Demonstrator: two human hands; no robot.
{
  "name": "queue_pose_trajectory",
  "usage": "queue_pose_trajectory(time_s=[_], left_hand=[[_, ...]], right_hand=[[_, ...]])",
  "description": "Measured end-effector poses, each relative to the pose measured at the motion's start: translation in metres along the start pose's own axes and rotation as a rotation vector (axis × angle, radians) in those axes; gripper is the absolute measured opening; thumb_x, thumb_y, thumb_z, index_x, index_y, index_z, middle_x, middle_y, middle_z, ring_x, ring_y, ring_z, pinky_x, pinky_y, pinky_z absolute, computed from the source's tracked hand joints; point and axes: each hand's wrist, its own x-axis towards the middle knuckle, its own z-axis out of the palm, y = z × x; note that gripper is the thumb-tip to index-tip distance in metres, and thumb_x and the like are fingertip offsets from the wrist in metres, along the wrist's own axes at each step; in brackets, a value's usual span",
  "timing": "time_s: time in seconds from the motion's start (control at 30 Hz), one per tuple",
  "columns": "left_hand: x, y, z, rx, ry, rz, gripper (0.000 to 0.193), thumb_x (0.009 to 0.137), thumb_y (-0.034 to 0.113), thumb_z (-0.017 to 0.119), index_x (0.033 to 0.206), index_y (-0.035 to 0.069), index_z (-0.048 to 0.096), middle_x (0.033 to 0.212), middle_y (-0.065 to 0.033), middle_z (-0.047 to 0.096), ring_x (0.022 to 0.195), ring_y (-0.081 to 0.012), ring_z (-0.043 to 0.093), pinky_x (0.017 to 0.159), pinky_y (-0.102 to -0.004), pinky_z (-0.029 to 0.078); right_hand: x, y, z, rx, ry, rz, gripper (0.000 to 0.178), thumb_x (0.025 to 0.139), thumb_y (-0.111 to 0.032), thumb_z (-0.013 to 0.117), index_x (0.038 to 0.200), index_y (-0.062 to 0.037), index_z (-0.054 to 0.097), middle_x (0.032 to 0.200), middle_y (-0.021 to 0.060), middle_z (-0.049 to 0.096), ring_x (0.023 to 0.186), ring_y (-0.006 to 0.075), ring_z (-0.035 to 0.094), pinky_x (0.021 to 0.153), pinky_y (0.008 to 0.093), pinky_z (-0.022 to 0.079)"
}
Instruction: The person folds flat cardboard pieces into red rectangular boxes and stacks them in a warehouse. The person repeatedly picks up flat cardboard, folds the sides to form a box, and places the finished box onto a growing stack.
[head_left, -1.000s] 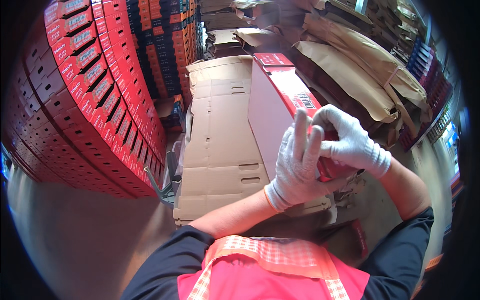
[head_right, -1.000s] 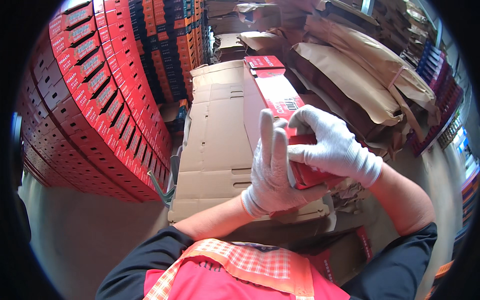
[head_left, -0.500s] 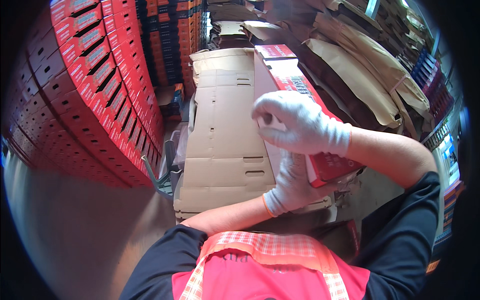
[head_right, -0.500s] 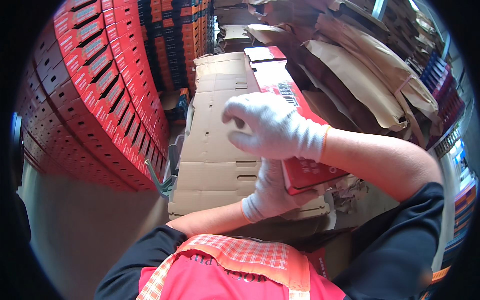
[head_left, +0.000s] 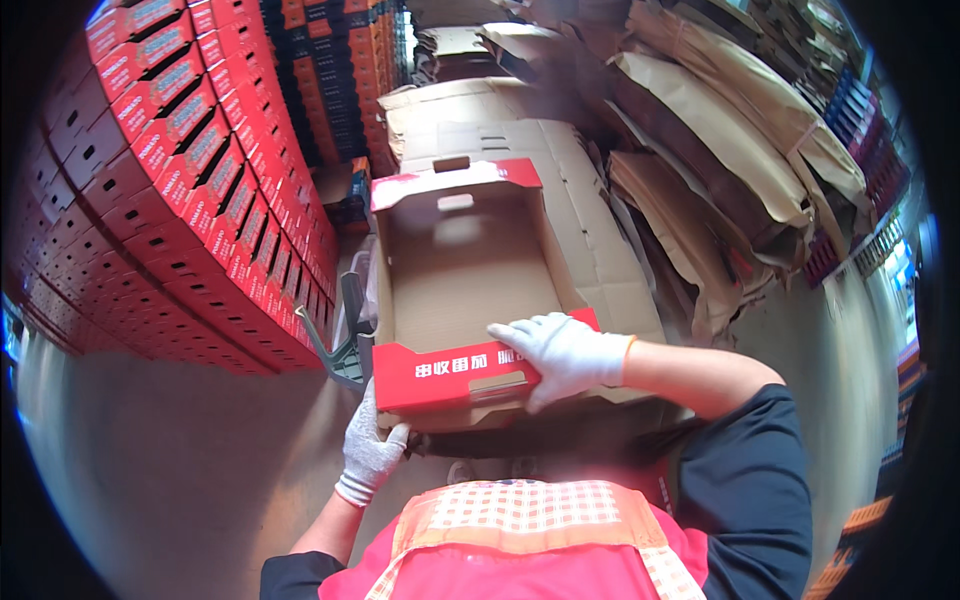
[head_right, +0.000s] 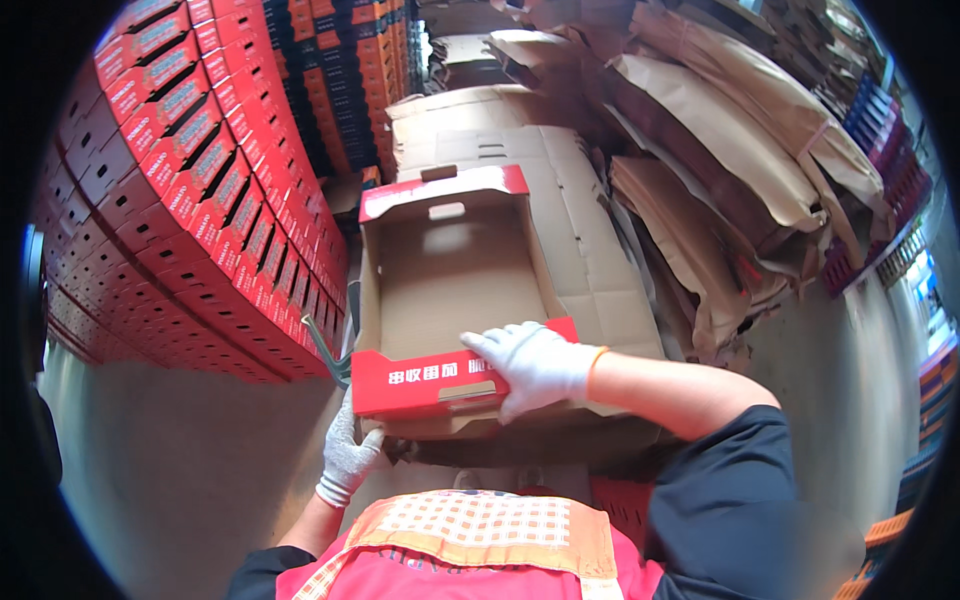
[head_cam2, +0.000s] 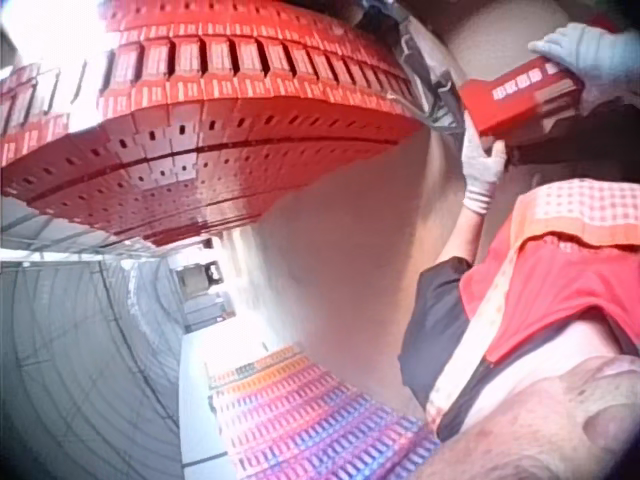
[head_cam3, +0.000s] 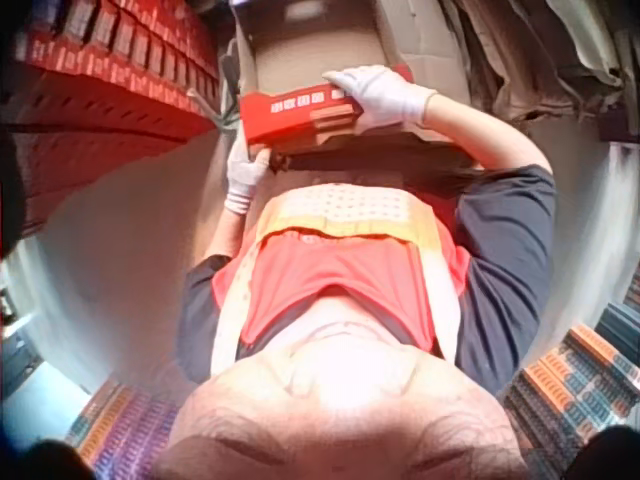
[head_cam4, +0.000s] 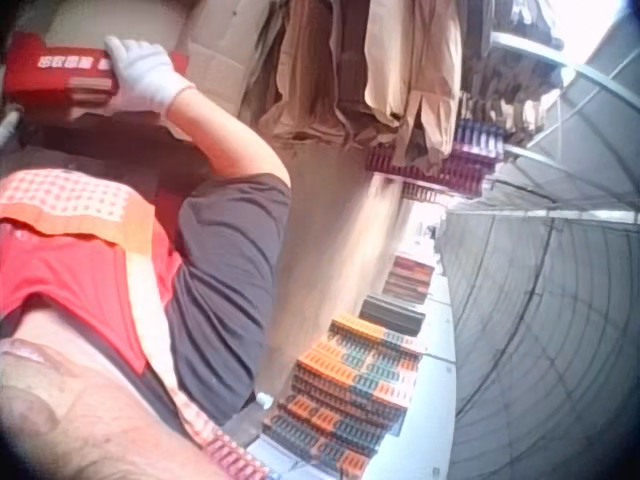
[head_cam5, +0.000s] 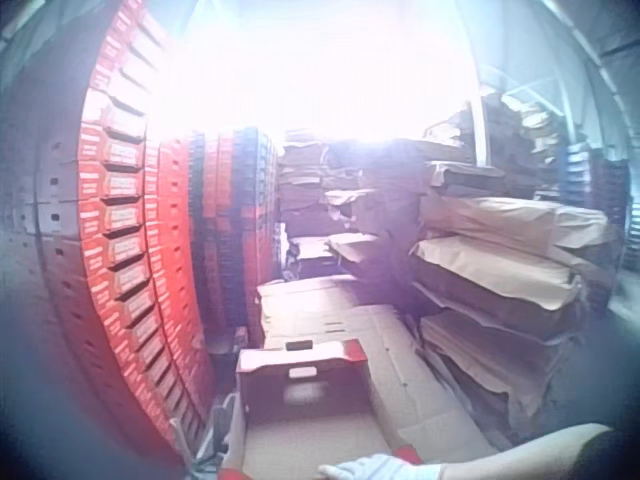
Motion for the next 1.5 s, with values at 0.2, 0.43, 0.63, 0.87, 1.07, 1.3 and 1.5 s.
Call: queue_pose_trajectory(time_s=[0.2, 0.43, 0.63, 0.87, 1.07, 1.3, 1.5], left_hand=[[-0.004, -0.011, 0.027, -0.135, -0.073, 0.068, 0.082, 0.085, 0.010, 0.066, 0.154, -0.002, 0.023, 0.149, -0.0188, 0.044, 0.135, -0.0267, 0.046, 0.112, -0.0388, 0.036], [-0.011, 0.018, 0.086, -0.292, -0.387, 0.283, 0.060, 0.090, 0.017, 0.065, 0.142, -0.006, 0.047, 0.142, -0.0212, 0.053, 0.132, -0.0310, 0.051, 0.112, -0.0392, 0.036], [-0.066, 0.044, 0.234, -0.315, -1.027, 0.494, 0.043, 0.088, 0.016, 0.067, 0.127, 0.000, 0.060, 0.119, -0.0188, 0.065, 0.108, -0.0356, 0.063, 0.094, -0.0440, 0.050], [-0.213, 0.024, 0.464, -0.230, -1.483, 1.031, 0.054, 0.086, 0.022, 0.063, 0.132, -0.002, 0.051, 0.124, -0.0233, 0.060, 0.110, -0.0378, 0.060, 0.097, -0.0477, 0.046], [-0.299, -0.035, 0.583, 0.572, -1.632, 1.463, 0.084, 0.082, 0.038, 0.061, 0.149, -0.004, 0.034, 0.140, -0.0250, 0.051, 0.118, -0.0383, 0.057, 0.094, -0.0423, 0.047], [-0.309, -0.049, 0.602, 0.612, -1.644, 1.518, 0.080, 0.084, 0.042, 0.059, 0.146, -0.004, 0.040, 0.144, -0.0242, 0.044, 0.128, -0.0364, 0.047, 0.103, -0.0429, 0.041], [-0.315, -0.039, 0.601, 0.623, -1.886, 1.280, 0.070, 0.083, 0.034, 0.062, 0.141, -0.003, 0.046, 0.147, -0.0208, 0.043, 0.129, -0.0370, 0.048, 0.106, -0.0451, 0.041]], right_hand=[[-0.037, 0.005, 0.015, -0.266, 0.347, 0.089, 0.070, 0.062, -0.022, 0.081, 0.125, -0.0064, 0.054, 0.105, 0.0135, 0.062, 0.097, 0.0324, 0.062, 0.082, 0.0430, 0.048], [-0.250, -0.029, -0.016, -0.590, 0.875, 0.617, 0.076, 0.056, -0.016, 0.086, 0.127, -0.0111, 0.056, 0.104, 0.0108, 0.064, 0.094, 0.0316, 0.063, 0.081, 0.0422, 0.048], [-0.403, -0.060, 0.067, -0.175, 1.166, 1.208, 0.084, 0.057, -0.012, 0.088, 0.131, -0.0049, 0.050, 0.110, 0.0160, 0.062, 0.103, 0.0381, 0.061, 0.092, 0.0452, 0.049], [-0.503, -0.042, 0.288, 0.090, 0.712, 1.407, 0.082, 0.061, -0.026, 0.085, 0.130, -0.0050, 0.048, 0.109, 0.0165, 0.060, 0.102, 0.0375, 0.058, 0.090, 0.0468, 0.046], [-0.506, -0.008, 0.430, 0.268, 0.514, 1.383, 0.077, 0.065, -0.030, 0.081, 0.132, -0.0094, 0.050, 0.113, 0.0127, 0.061, 0.105, 0.0319, 0.059, 0.090, 0.0448, 0.045], [-0.515, 0.019, 0.472, 0.329, 0.391, 1.434, 0.075, 0.069, -0.033, 0.079, 0.134, -0.0122, 0.049, 0.114, 0.0109, 0.062, 0.107, 0.0291, 0.060, 0.090, 0.0425, 0.045], [-0.492, 0.041, 0.492, 0.436, 0.183, 1.526, 0.064, 0.072, -0.027, 0.073, 0.130, -0.0142, 0.049, 0.115, 0.0122, 0.061, 0.106, 0.0310, 0.062, 0.086, 0.0450, 0.050]])
